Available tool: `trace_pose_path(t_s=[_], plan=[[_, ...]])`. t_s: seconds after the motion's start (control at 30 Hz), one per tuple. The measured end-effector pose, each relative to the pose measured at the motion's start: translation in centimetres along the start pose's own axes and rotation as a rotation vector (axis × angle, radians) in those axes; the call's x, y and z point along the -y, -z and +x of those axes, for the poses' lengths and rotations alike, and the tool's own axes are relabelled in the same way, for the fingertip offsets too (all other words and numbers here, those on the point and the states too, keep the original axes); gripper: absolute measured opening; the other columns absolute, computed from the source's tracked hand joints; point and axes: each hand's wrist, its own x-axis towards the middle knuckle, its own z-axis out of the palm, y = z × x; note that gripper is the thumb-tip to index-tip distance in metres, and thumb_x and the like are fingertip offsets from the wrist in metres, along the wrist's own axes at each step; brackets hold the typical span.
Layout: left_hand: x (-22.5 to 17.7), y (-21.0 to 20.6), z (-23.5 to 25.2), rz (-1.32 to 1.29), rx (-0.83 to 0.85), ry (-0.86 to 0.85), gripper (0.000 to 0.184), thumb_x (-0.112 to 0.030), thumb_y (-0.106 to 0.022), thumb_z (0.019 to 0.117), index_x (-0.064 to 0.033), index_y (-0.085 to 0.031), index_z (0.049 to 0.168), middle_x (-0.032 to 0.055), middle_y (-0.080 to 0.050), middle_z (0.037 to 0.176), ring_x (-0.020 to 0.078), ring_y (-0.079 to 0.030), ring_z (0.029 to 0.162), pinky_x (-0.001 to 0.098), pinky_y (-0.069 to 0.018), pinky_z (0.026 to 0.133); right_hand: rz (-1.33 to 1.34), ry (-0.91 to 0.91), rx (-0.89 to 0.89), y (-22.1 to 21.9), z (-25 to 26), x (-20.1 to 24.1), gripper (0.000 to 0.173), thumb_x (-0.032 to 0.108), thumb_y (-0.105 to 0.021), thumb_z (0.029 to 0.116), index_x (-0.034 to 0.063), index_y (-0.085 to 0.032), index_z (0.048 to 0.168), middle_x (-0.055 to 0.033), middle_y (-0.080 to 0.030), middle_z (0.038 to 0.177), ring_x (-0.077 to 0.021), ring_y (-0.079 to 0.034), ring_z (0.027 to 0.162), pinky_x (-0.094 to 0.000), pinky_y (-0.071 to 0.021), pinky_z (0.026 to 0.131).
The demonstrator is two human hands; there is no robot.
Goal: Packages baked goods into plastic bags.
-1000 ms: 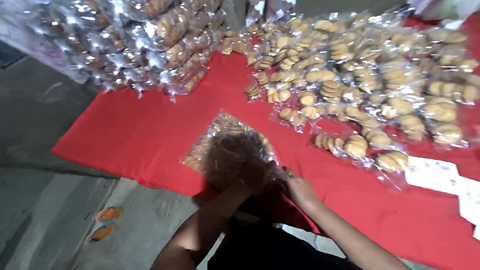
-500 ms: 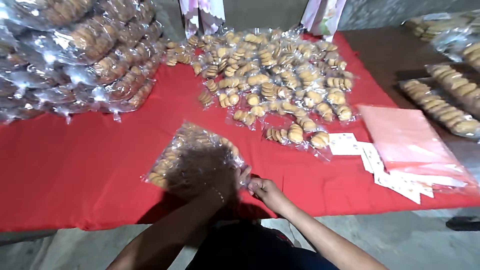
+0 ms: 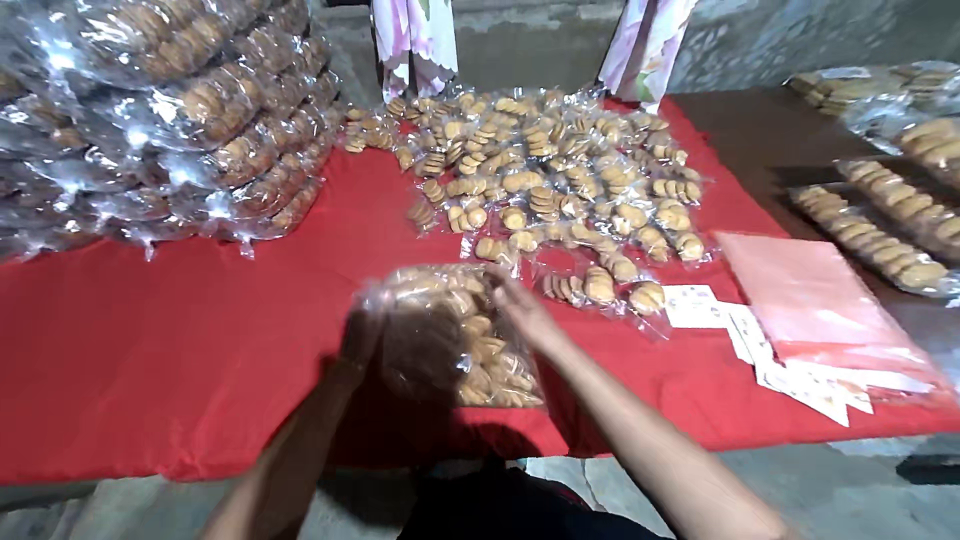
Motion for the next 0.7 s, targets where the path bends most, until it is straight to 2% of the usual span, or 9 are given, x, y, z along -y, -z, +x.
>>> trace_pose_path(t_s=[0.03, 0.1, 0.17, 0.3, 0.37, 0.43, 0.5, 0.6, 0.7], plan=[[1.6, -1.3, -1.4, -0.061, -0.031, 0.132, 0.045, -0.011, -0.049, 0.1051, 0.0206, -0.046, 0.137, 0.0391, -0.053, 0.136, 0.0450, -0.051, 0.132, 0.0481, -0.0363, 0.115, -0.220, -0.020, 0.132, -2.3, 0.3, -0.3, 0.068, 0.030, -0.049, 0.1023, -0.0009, -0.027, 0.159, -0.0197, -0.030, 0.164, -0.0275, -0.028, 0.153, -0.0478, -0.0195, 0.126], [2.2, -3.2, -3.3, -0.245, -0.131, 0.348, 0.046, -0.008, -0.044, 0.1073, 0.0201, -0.038, 0.143, 0.0382, -0.045, 0.145, 0.0405, -0.044, 0.140, 0.0413, -0.0308, 0.119, -0.673, 0.009, 0.348, -7.0, 0.3, 0.8, 0.083, 0.045, -0.062, 0.0956, 0.0008, -0.030, 0.159, -0.0196, -0.011, 0.170, -0.0355, -0.002, 0.158, -0.0660, 0.0051, 0.122], [2.4, -4.6, -3.6, -0.476, -0.243, 0.432, 0.042, -0.007, -0.041, 0.1082, 0.0193, -0.042, 0.141, 0.0352, -0.050, 0.142, 0.0314, -0.050, 0.135, 0.0352, -0.0356, 0.116, -0.927, 0.134, 0.410, -10.0, 0.6, 0.8, 0.081, 0.061, -0.053, 0.0964, 0.0057, -0.042, 0.154, -0.0215, -0.016, 0.169, -0.0419, -0.005, 0.157, -0.0746, 0.0026, 0.117], [3.9, -6.0, -2.7, -0.791, -0.340, 0.451, 0.038, -0.021, -0.040, 0.1100, 0.0075, -0.055, 0.130, 0.0176, -0.065, 0.113, 0.0127, -0.064, 0.100, 0.0299, -0.0535, 0.091, -1.066, 0.212, 0.471, -10.2, 4.0, -1.4, 0.077, 0.062, -0.039, 0.1021, 0.0170, -0.025, 0.163, -0.0159, -0.012, 0.171, -0.0366, -0.002, 0.158, -0.0710, 0.0017, 0.120], [5.1, -6.8, -1.6, -0.720, -0.346, 0.512, 0.044, -0.033, -0.038, 0.1108, 0.0016, -0.057, 0.130, 0.0179, -0.064, 0.112, 0.0202, -0.063, 0.098, 0.0400, -0.0531, 0.088, -1.099, 0.219, 0.522, -10.0, 5.2, -1.5, 0.075, 0.057, -0.038, 0.1049, 0.0169, -0.018, 0.165, -0.0157, -0.004, 0.172, -0.0344, 0.005, 0.158, -0.0701, 0.0074, 0.120], [5.8, -7.0, -1.4, -0.689, -0.329, 0.483, 0.046, -0.031, -0.036, 0.1113, 0.0029, -0.053, 0.137, 0.0233, -0.063, 0.124, 0.0279, -0.062, 0.113, 0.0470, -0.0495, 0.100, -1.116, 0.229, 0.507, -10.5, 4.1, -1.5, 0.070, 0.049, -0.036, 0.1077, 0.0135, -0.017, 0.165, -0.0172, -0.005, 0.171, -0.0355, 0.004, 0.158, -0.0708, 0.0058, 0.120], [6.3, -7.1, -2.1, -0.639, -0.341, 0.420, 0.042, -0.024, -0.039, 0.1101, 0.0070, -0.053, 0.134, 0.0259, -0.062, 0.122, 0.0295, -0.062, 0.115, 0.0470, -0.0489, 0.101, -1.063, 0.260, 0.446, -10.8, 2.3, -1.8, 0.066, 0.046, -0.035, 0.1079, 0.0109, -0.025, 0.163, -0.0182, -0.016, 0.169, -0.0375, -0.007, 0.158, -0.0704, -0.0012, 0.121], [6.2, -6.8, -2.9, -0.606, -0.319, 0.407, 0.039, -0.020, -0.042, 0.1092, 0.0101, -0.054, 0.131, 0.0276, -0.063, 0.120, 0.0315, -0.062, 0.114, 0.0467, -0.0479, 0.103, -0.892, 0.126, 0.518, -10.9, 1.6, 0.0, 0.075, 0.058, -0.029, 0.1049, 0.0134, -0.019, 0.164, -0.0179, -0.006, 0.171, -0.0359, 0.004, 0.158, -0.0677, 0.0113, 0.120], [6.1, -6.8, -2.5, -0.600, -0.347, 0.392, 0.039, -0.017, -0.041, 0.1085, 0.0118, -0.053, 0.132, 0.0282, -0.063, 0.119, 0.0309, -0.062, 0.113, 0.0455, -0.0487, 0.102, -1.061, 0.105, 0.469, -13.3, 2.4, 0.5, 0.072, 0.058, -0.029, 0.1055, 0.0190, -0.021, 0.165, -0.0195, -0.006, 0.171, -0.0387, 0.004, 0.158, -0.0755, 0.0084, 0.116]])
